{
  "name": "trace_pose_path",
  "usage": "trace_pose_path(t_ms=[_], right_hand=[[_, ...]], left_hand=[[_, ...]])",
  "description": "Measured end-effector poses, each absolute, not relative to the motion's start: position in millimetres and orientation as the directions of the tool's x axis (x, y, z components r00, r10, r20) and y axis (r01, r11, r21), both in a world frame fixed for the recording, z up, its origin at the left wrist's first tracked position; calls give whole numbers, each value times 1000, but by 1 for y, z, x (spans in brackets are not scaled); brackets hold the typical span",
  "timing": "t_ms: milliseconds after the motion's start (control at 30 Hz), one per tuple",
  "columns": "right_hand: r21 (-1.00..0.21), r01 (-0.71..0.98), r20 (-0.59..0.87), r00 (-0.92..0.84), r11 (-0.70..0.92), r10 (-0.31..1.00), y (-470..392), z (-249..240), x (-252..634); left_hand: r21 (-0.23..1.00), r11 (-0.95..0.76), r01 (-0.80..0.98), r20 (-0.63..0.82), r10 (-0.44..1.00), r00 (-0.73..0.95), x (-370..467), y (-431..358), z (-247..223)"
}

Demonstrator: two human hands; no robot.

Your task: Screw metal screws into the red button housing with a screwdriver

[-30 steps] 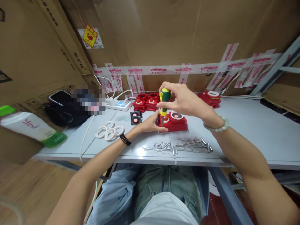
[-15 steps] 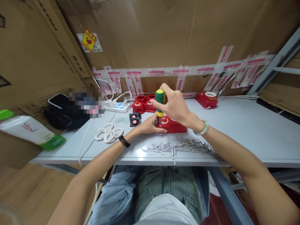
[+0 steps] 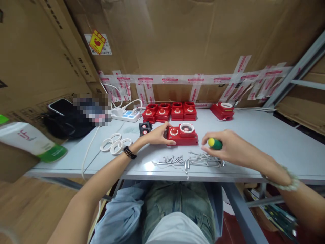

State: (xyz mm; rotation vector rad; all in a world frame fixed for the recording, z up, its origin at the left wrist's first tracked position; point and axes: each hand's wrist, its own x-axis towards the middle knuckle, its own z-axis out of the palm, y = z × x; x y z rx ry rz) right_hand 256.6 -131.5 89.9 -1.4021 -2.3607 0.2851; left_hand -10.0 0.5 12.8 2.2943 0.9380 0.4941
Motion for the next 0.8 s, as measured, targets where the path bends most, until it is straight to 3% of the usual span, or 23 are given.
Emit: trace_pose_path(t_ms=[100,233,433,567,800], right_hand=[[-356,826,29,-457,437,889,-125,68,268],[-379,815,-28,-483,438,875,-120,64,263],[-305,829,-106,-518,468,849,-118,60,252],[-200,842,-38,-518,501,855,-121,70,261],[-201,816,329,-464,541,822,-115,109,276]], left_hand=[[630,-572,524,84,722,687,-16,1,16],[609,-556,566,54,741,670,-18,-2,20],[602,-570,560,72,737,672,-18,-2,18],[603,-573,555,73,732,677,-18,0,17],[620,-549,561,53,743,668,-16,-4,21]])
